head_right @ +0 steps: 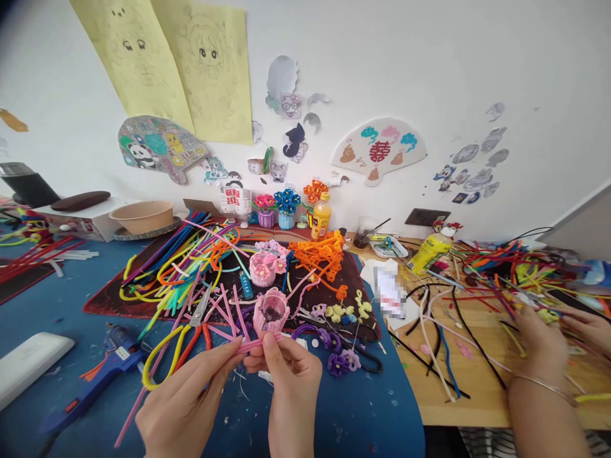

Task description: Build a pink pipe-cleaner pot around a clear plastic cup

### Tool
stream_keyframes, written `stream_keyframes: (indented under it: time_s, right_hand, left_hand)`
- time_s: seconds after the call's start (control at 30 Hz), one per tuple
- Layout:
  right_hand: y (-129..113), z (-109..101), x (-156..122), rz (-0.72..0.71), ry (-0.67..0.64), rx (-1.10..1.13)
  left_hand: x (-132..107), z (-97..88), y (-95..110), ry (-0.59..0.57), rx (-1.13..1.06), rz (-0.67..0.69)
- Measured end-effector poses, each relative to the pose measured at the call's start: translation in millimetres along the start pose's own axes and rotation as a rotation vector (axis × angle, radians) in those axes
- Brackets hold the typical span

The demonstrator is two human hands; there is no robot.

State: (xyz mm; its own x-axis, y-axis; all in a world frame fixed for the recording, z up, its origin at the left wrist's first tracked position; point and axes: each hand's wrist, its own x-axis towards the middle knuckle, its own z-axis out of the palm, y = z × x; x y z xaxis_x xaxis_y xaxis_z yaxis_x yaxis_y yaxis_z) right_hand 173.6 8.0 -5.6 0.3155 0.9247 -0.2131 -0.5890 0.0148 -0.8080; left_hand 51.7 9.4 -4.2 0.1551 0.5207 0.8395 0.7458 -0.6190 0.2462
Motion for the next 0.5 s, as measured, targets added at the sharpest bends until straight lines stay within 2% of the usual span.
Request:
stream_keyframes:
  time_s: [0.13, 0.33, 0.5]
  right_hand:
    - [-3, 3, 1, -0.008, 0.030, 0.037]
    - [-9, 7, 3, 0.014, 0.074, 0.085]
    - [-13, 8, 4, 0.037, 0.076, 0.103]
  left_hand:
    - [9, -0.1, -3, 0.021, -0.003, 0.067]
    - [12, 0.4, -7, -0.006, 0.035, 0.018]
    - [11, 1.1, -9, 0.012, 0.051, 0.065]
